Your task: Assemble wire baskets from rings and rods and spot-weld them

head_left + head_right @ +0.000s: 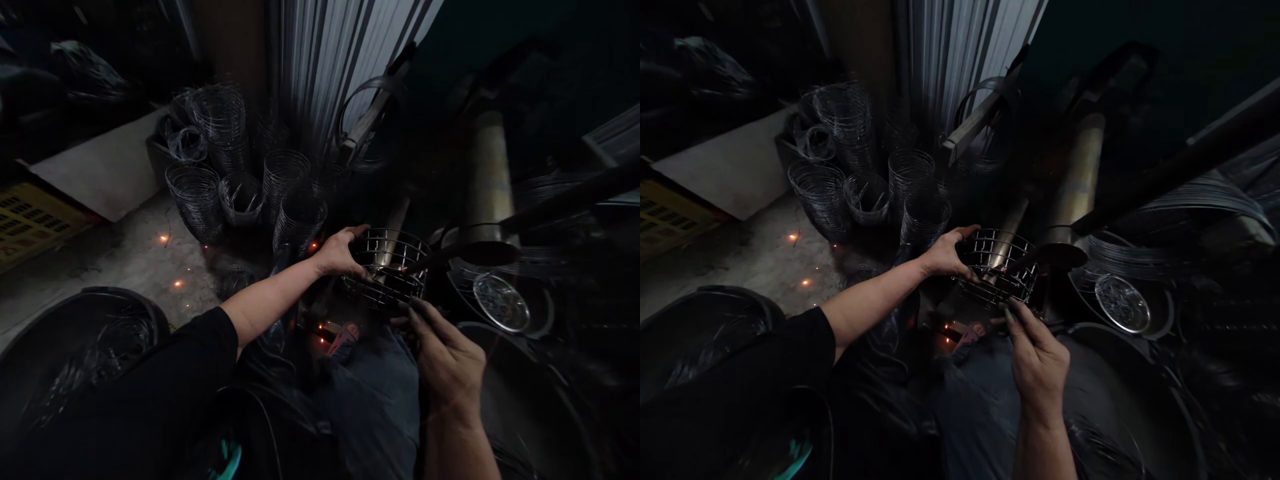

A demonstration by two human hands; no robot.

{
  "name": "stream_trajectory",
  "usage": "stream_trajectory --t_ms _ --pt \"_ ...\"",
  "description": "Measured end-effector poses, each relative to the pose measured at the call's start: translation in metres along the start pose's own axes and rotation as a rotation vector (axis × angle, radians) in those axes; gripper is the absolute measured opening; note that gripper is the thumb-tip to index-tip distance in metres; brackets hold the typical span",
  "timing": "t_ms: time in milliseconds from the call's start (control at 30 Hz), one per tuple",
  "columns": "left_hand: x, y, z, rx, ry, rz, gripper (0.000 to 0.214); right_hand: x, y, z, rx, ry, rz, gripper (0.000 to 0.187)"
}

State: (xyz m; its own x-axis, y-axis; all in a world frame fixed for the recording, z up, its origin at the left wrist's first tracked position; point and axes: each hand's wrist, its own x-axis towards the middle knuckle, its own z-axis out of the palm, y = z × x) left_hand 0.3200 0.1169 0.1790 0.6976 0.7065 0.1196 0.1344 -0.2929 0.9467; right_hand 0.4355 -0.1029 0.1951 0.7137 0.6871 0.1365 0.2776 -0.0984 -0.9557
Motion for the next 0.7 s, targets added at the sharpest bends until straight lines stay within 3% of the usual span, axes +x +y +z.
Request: stream_trajectory --t_ms 133,233,267,400,533,600,700 --pt "-0.013 -0.027 0.004 -0.056 -0.016 0.016 0.144 -0.014 0.01 -0.003 -0.024 -0.102 0.141 0.037" --pt "-0.034 -0.046 0.017 -0.276 -0.045 -0.172 0.15 -0.037 0.004 -0.012 -0.042 -0.205 0.224 0.038" --pt "-0.038 -0.05 0.021 -0.338 -0.047 -0.233 0.146 -0.046 0.001 -0.016 0.015 -0.354 0.307 0.047" --pt "-0.032 -0.049 0.035 -0.511 -0.01 -0.291 0.098 -0.084 0.002 -0.036 0.08 -0.476 0.55 0.053" --pt "-0.022 -0.023 0.035 -0.573 0.122 -0.406 0.084 -0.12 0.023 -0.055 0.171 -0.424 0.768 0.055" --pt "-0.029 -0.01 0.027 -0.51 0.168 -0.43 0.08 -0.132 0.036 -0.062 0.202 -0.339 0.815 0.058" --pt "-0.053 -0.001 0.011 -0.314 0.131 -0.452 0.082 -0.14 0.049 -0.071 0.255 -0.268 0.834 0.057"
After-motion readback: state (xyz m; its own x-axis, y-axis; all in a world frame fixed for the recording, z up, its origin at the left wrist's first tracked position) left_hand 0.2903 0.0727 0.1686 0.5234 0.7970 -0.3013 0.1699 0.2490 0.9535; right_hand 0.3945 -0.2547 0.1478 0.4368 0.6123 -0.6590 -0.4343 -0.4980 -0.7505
